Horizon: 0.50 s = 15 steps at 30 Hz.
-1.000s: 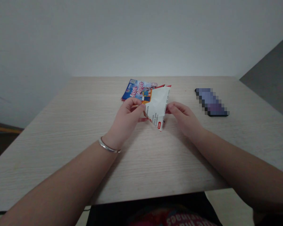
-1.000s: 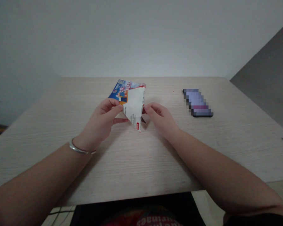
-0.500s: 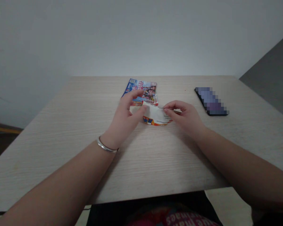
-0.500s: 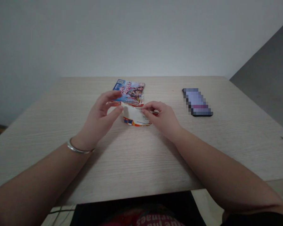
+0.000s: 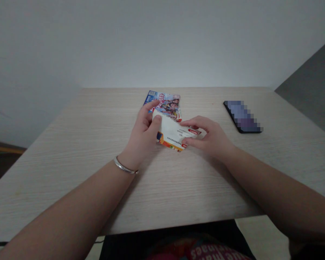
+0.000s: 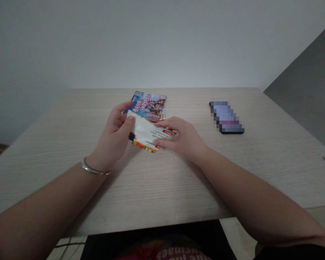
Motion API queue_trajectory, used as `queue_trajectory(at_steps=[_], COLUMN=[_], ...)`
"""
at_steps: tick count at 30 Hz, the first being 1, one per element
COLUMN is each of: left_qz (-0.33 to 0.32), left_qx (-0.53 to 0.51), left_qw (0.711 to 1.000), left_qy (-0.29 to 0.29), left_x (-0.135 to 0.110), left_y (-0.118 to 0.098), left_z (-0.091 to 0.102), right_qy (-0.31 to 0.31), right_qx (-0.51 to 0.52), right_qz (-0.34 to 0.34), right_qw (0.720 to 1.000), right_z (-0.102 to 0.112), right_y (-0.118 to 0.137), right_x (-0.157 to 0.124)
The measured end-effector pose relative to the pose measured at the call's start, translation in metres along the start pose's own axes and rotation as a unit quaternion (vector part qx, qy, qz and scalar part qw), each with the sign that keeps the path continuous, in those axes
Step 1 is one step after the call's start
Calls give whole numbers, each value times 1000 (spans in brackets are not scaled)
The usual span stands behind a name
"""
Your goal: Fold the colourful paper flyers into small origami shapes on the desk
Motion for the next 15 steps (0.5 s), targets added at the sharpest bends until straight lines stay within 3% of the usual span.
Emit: queue_trajectory(at_steps=[9,15], left_qz=[-60,-113], left_qx=[60,5], left_qw=[996,994], left_qy=[-25,-10], left_x=[-12,-12], left_y=[-20,-21], left_z=[0,1], right_qy=[61,87], right_qx=[-20,-10], right_qz=[92,76], right_qw=[994,993], right_z=[-11,-14], right_y=[23,27], right_x=[2,2])
Point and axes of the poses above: each hand's wrist, its own x-axis towards the middle knuckle, its own z-axis out of the back of the hand, y = z × x, the point moved 8 cm from there along x, towards the middle knuckle, and after that the axes turned 7 degrees about z, right-handed, at the moved point
